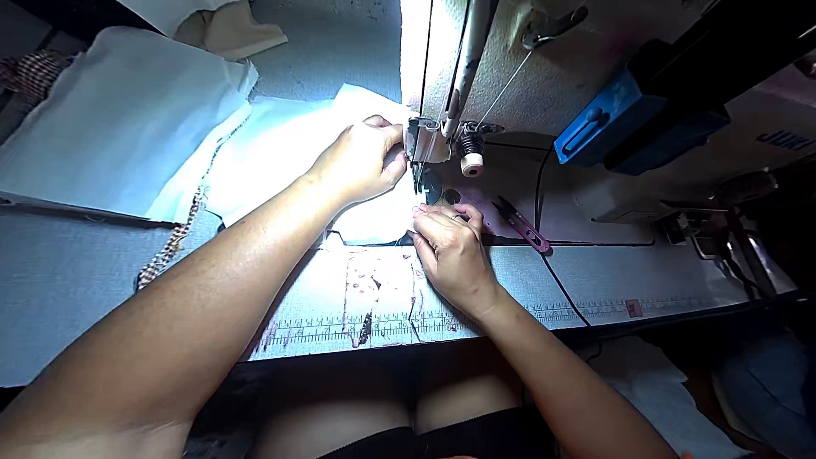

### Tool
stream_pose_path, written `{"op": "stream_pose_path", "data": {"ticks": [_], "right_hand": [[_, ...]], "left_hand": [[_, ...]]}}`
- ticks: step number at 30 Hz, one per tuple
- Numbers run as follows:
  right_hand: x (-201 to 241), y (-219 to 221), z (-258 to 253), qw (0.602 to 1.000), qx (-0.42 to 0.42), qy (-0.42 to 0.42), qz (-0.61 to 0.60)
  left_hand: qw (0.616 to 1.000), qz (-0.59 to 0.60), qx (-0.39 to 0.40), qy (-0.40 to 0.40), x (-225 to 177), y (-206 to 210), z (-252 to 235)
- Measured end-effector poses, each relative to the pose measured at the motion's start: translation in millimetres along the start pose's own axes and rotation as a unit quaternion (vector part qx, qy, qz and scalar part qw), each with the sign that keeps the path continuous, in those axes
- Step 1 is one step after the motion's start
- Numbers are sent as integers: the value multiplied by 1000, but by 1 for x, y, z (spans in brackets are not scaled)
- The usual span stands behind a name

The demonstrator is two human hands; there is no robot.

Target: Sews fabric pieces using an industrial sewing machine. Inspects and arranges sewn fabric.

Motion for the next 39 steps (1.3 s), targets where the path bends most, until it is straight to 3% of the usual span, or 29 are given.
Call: {"op": "stream_pose_path", "data": {"ticks": [12,15,18,23,26,34,39], "right_hand": [[-14,8,-11,999,8,32,-33],[-14,8,-14,999,7,35,-36],[-18,7,-14,998,-3,37,-54],[-27,11,-16,993,28,55,-99],[-31,12,-19,989,37,57,-135],[-37,6,-20,982,42,51,-177],[-33,3,-20,993,24,33,-113]], "left_hand": [[1000,-27,5,10,-4,-7,-6],[993,-84,-83,16,-16,-22,14],[989,-35,-144,5,-40,-27,52],[995,-6,-78,68,-58,-6,77],[989,-29,-87,113,-65,-5,77],[989,-41,-82,112,-60,-1,76],[988,-66,-72,118,-62,-1,74]]}}
Point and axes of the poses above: each hand's wrist, its own z-axis away from the middle knuckle, its own y-axis out of the palm, x = y × z, the point moved 10 cm from there along -z, towards the middle knuckle, and after that the axes turned 7 degrees about z, right-handed, at the moved point
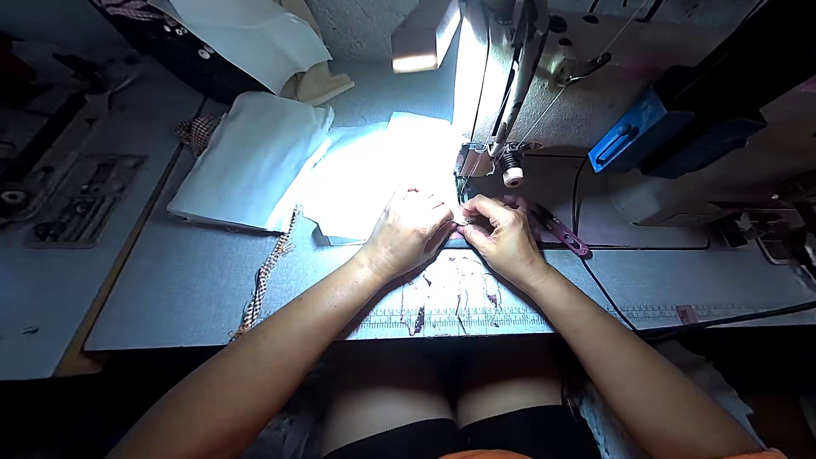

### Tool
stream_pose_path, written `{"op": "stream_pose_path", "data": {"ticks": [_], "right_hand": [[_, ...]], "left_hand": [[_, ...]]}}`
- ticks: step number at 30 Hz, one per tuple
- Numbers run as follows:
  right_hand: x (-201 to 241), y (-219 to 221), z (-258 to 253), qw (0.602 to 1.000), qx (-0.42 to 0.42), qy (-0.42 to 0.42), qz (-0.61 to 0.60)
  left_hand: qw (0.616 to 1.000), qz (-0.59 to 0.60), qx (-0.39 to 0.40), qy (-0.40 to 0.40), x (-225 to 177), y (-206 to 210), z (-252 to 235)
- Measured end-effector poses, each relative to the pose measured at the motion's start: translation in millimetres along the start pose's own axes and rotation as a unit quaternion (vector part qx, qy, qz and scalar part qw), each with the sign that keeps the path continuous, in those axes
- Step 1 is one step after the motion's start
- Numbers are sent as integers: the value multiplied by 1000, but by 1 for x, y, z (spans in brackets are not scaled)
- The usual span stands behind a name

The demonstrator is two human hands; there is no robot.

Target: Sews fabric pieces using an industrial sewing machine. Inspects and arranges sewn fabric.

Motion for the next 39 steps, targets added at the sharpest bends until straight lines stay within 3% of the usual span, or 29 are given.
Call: {"op": "stream_pose_path", "data": {"ticks": [14,22,32,39], "right_hand": [[3,-1,6,996,8,-85,18],[11,1,13,988,-22,-129,81],[13,-2,17,990,-23,-112,81],[24,2,21,973,-19,-162,162]], "left_hand": [[986,-53,41,153,-27,2,0],[976,12,63,209,-22,9,3],[984,60,42,160,-15,7,3],[986,58,39,154,-14,7,4]]}}
Point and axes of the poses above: each hand's wrist, its own z-axis away from the middle knuckle, its own y-axis out of the palm, x = y × z, the point moved 10 cm from there along -z, towards the middle knuckle, and after that the axes turned 7 degrees about z, right-handed, at the moved point
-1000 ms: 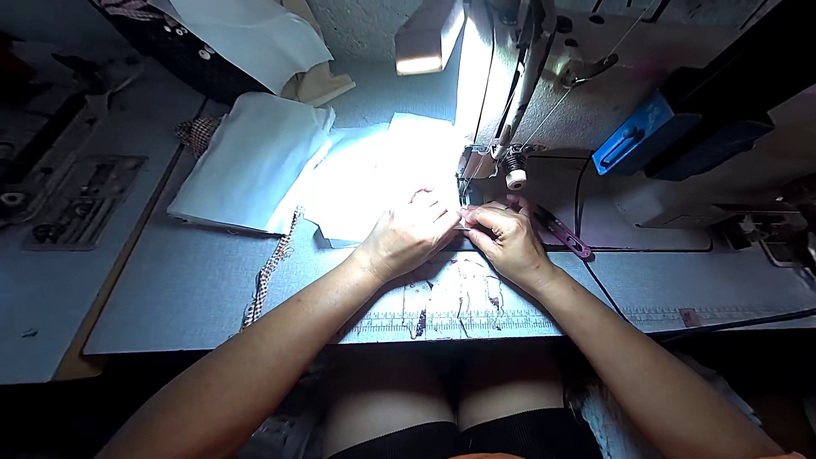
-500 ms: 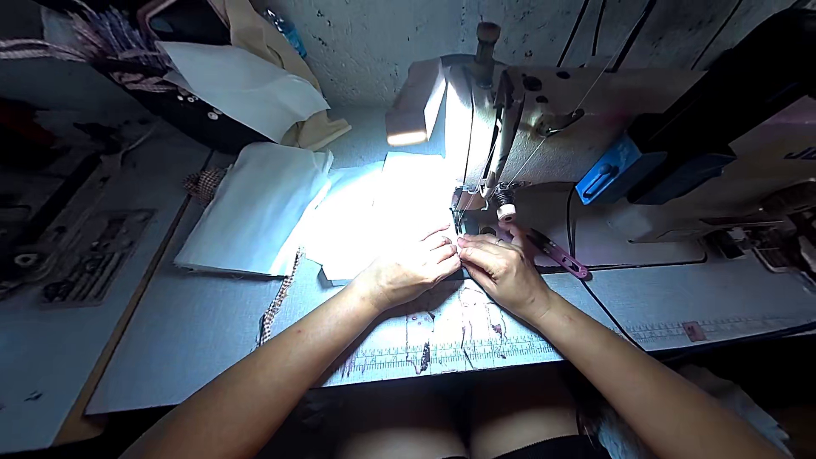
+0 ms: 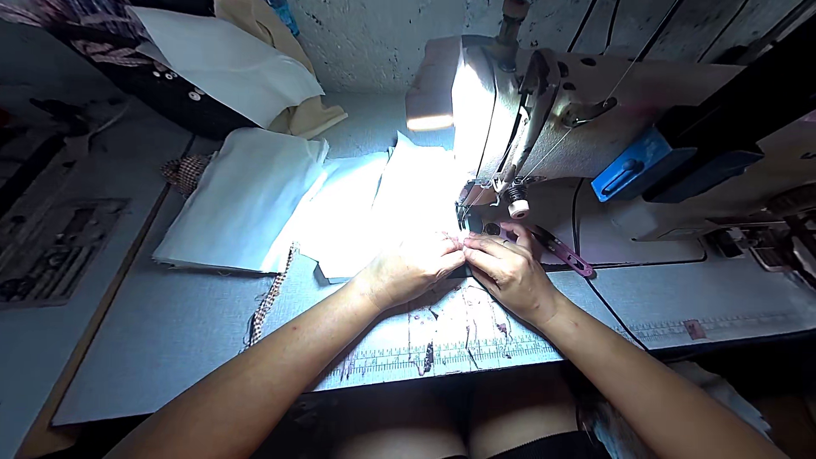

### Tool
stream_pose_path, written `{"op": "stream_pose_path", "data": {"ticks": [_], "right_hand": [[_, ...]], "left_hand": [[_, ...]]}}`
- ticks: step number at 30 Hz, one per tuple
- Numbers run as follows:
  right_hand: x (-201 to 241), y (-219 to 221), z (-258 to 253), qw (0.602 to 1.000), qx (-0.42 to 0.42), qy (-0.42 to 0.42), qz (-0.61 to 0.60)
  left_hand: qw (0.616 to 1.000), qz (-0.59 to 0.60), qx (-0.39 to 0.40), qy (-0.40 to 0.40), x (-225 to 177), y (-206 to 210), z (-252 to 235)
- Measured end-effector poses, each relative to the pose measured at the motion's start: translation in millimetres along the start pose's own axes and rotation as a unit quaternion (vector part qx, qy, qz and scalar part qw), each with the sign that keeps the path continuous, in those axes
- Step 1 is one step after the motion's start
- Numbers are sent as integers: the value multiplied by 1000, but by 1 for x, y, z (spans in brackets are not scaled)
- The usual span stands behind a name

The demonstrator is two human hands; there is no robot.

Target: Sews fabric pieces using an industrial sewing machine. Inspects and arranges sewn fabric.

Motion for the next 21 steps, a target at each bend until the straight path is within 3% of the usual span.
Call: {"op": "stream_pose_path", "data": {"ticks": [11,17,21], "right_hand": [[-1,1,3,999,26,33,-18],[-24,-26,16,989,-5,149,-21],[-14,-18,13,992,9,118,-31]], "left_hand": [[999,20,25,-9,1,3,-2],[999,14,43,-7,-1,5,-1],[998,24,50,-3,-1,7,-1]]}}
Point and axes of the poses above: each hand's wrist, its own z-axis away from the middle knuckle, its own y-axis out of the palm, x = y × z, the point moved 10 cm from there along -z, towards the middle knuckle, and after that the axes turned 7 degrees about z, right-handed, at the moved point
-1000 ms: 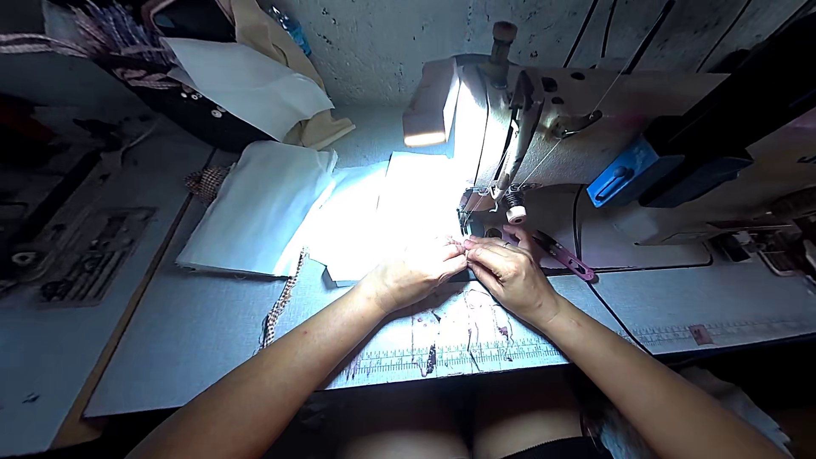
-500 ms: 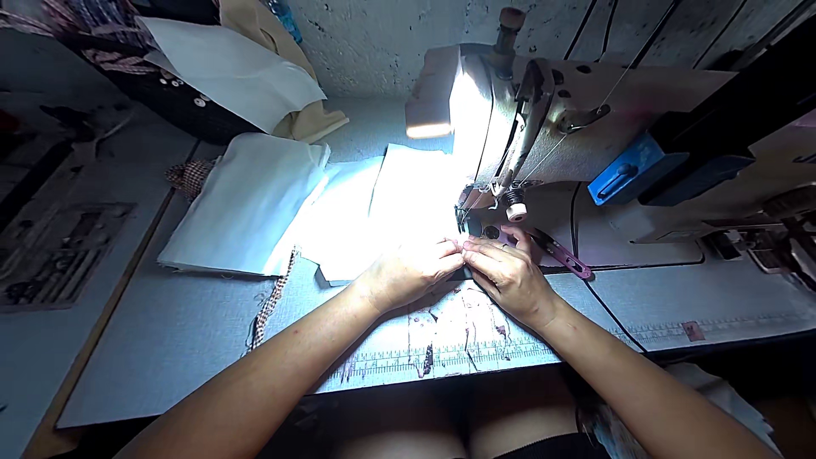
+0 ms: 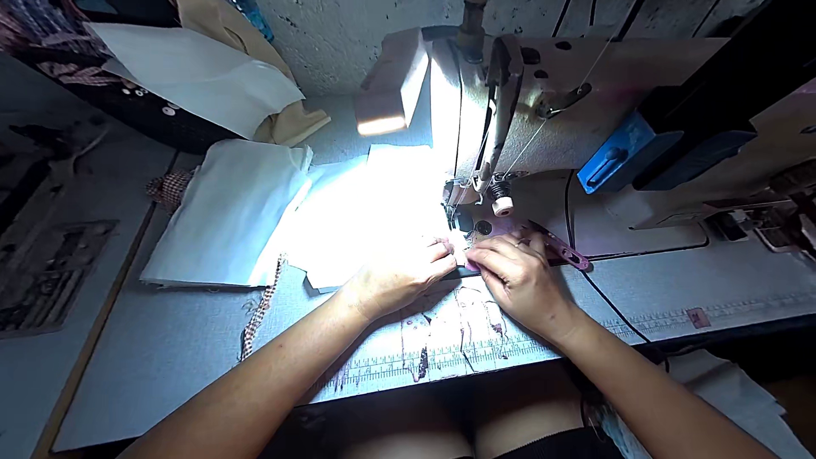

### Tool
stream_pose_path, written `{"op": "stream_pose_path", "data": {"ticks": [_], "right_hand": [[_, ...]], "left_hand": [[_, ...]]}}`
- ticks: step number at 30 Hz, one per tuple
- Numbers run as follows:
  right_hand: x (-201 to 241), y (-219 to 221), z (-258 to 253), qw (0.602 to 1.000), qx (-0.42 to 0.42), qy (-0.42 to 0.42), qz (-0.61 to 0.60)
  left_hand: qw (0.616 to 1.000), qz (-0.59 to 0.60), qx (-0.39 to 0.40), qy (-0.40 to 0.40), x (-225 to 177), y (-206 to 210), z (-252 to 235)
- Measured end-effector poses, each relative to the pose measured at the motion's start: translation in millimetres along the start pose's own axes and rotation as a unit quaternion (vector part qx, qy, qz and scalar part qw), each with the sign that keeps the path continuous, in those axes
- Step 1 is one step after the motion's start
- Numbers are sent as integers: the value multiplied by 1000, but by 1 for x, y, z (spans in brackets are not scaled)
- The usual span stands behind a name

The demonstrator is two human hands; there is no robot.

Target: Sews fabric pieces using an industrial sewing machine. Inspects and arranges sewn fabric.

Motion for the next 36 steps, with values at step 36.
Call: {"op": "stream_pose_path", "data": {"ticks": [36], "right_hand": [[13,21,4,999,38,-18,-4]], "left_hand": [[993,-28,-32,-114,0,1,3]]}}
Point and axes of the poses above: each hand's wrist, its own z-axis away from the middle knuckle, its own y-axis out of the palm, x = y × z, the point moved 10 cm from there along -z, towards the middle knuckle, and after that the axes turned 7 degrees about z, right-handed, at the moved point
